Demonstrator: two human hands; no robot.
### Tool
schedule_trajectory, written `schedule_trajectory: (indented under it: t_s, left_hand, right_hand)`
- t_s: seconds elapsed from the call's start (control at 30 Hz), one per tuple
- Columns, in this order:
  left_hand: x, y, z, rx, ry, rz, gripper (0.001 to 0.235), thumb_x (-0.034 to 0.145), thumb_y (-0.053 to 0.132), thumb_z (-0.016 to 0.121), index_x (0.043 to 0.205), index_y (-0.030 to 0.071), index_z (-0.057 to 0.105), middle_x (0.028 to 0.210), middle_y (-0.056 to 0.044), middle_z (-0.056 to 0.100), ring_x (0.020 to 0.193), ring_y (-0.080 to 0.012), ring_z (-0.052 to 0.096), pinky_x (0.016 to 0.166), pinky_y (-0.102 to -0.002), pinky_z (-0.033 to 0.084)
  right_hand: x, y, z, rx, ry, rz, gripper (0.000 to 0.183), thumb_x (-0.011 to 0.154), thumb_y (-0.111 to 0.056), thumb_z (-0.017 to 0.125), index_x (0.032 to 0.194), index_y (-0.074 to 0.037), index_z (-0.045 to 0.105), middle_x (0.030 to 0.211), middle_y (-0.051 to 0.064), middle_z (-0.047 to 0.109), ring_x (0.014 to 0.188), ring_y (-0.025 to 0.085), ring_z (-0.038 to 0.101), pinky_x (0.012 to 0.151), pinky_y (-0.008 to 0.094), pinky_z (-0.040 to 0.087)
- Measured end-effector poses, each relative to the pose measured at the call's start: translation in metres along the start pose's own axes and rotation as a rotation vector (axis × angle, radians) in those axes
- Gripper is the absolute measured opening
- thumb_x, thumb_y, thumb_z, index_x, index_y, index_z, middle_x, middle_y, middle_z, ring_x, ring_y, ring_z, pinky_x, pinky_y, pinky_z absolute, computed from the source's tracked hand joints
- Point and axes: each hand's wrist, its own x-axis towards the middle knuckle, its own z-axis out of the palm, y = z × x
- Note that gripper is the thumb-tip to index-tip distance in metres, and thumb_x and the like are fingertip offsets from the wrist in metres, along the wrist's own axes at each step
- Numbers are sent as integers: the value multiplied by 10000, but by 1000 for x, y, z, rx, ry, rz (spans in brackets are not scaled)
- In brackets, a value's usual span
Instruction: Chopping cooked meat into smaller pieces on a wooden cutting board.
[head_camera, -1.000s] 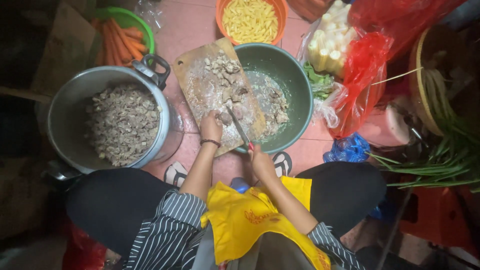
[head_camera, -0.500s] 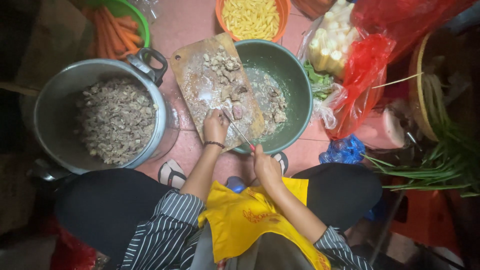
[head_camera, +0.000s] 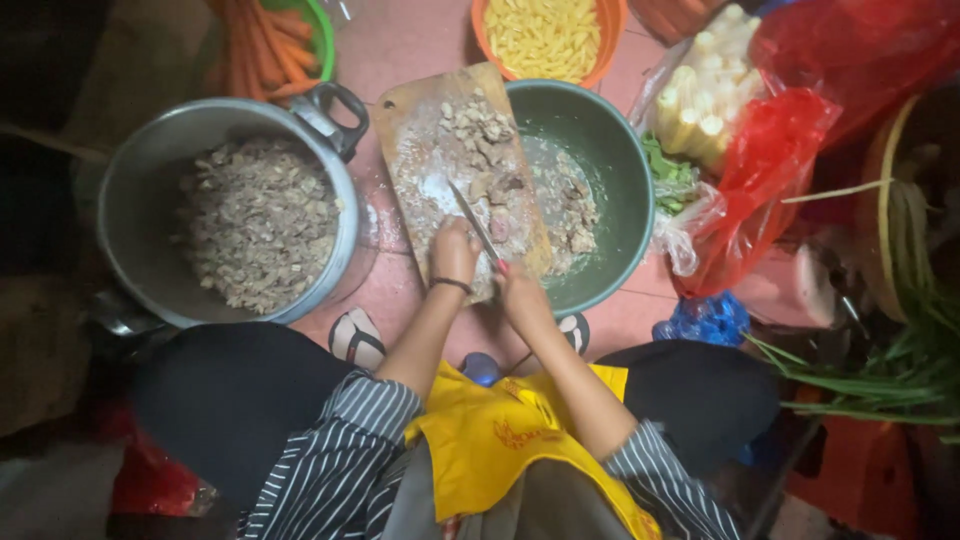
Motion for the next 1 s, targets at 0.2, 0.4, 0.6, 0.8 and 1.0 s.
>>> schedule_trajectory:
  t_s: [0.2, 0.4, 0.6, 0.8, 1.0]
  left_hand:
    - [1, 4, 2, 34, -15, 6, 254, 745, 43, 737, 975, -28, 655, 1016, -253, 650, 923, -471, 646, 812, -536, 530]
    - [4, 4, 3, 84, -43, -33, 138, 768, 39, 700, 895, 1, 662, 1012, -233, 648, 909, -462, 651, 801, -533, 533]
    - [0, 3, 6, 83, -28, 1, 152, 806, 11, 664, 958, 3, 668, 1029, -251, 647, 915, -468, 651, 801, -536, 529]
    - [-4, -3, 12, 83, -92, -16, 241, 755, 49, 716, 980, -15, 656, 996, -264, 659, 931, -475, 646, 803, -537, 529]
    - [2, -9, 14, 61, -37, 27, 234, 768, 34, 697, 999, 4, 674, 1073, -258, 659, 969, -455, 658, 851, -511, 543]
  right_hand:
    - [-53, 15, -14, -209, -201, 235, 358, 1048, -353, 509, 1196, -28, 500, 858, 328, 689, 853, 547, 661, 766, 654, 484]
    - [13, -2, 21, -27, -17, 66, 331, 1029, -334, 495, 1220, -68, 544, 866, 329, 688, 839, 547, 660, 733, 640, 498]
    - [-20, 7, 13, -83, -58, 145, 346, 1024, -338, 519, 1199, -39, 524, 919, 347, 685, 900, 548, 660, 778, 632, 499]
    - [-48, 21, 21, -42, -74, 241, 365, 1028, -341, 494, 1255, -55, 508, 912, 353, 685, 911, 547, 666, 802, 635, 501]
    - [11, 16, 46, -89, -28, 155, 394, 1007, -354, 539, 1182, -3, 519, 923, 342, 691, 897, 543, 675, 797, 632, 522]
